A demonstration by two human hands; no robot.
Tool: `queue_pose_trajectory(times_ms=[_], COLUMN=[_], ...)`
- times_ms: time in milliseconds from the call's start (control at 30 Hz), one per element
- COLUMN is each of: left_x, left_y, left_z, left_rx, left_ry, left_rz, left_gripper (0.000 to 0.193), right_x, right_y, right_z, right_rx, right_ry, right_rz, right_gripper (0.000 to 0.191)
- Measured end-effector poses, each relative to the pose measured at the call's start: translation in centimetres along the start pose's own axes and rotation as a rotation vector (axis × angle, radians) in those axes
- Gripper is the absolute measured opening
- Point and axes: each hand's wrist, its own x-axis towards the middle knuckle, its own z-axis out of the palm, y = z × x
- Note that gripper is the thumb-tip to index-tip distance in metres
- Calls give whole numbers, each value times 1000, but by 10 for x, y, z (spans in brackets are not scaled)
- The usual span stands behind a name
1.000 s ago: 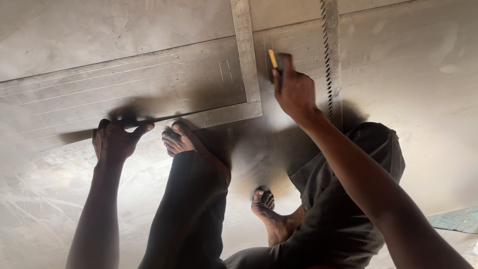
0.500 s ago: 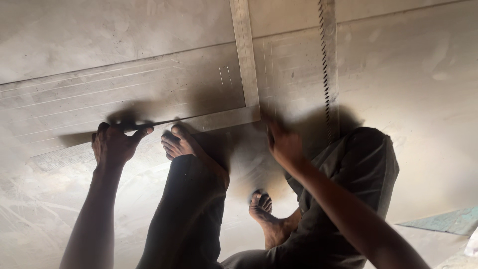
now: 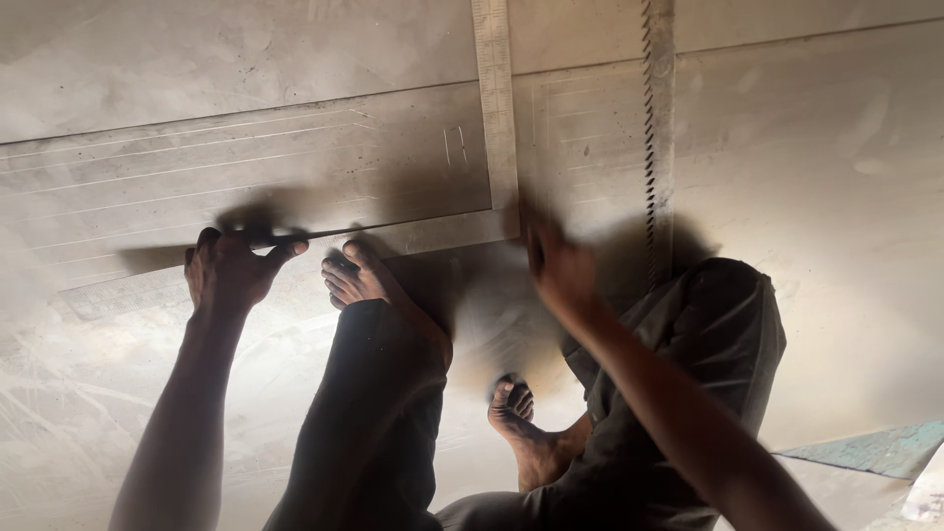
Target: The person marks lines on a large metal sheet using a long metal ruler and a yellow pencil. They repeatedly reposition the ruler to draw parallel lines across the surface and later use a square ruler to mark perpendicular lines.
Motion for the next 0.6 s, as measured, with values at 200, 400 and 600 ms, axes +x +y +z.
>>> queue_pose_trajectory(times_ms=[200,400,600], left_x=[-6,-1,2], left_y=[-10,-38,-39], left_z=[-9,-14,-5], left_rx=[-103,-90,-83], left_ry=[95,49,-37], left_rz=[40,69,-16], left_gripper=[67,60,65], right_x=[-55,-33,-28], right_y=[20,26,11], right_z=[-4,-19,-22], right_rx=[83,255,280], right_ry=[-74,-42,-55], right_rz=[78,155,143], right_gripper=[28,8,10])
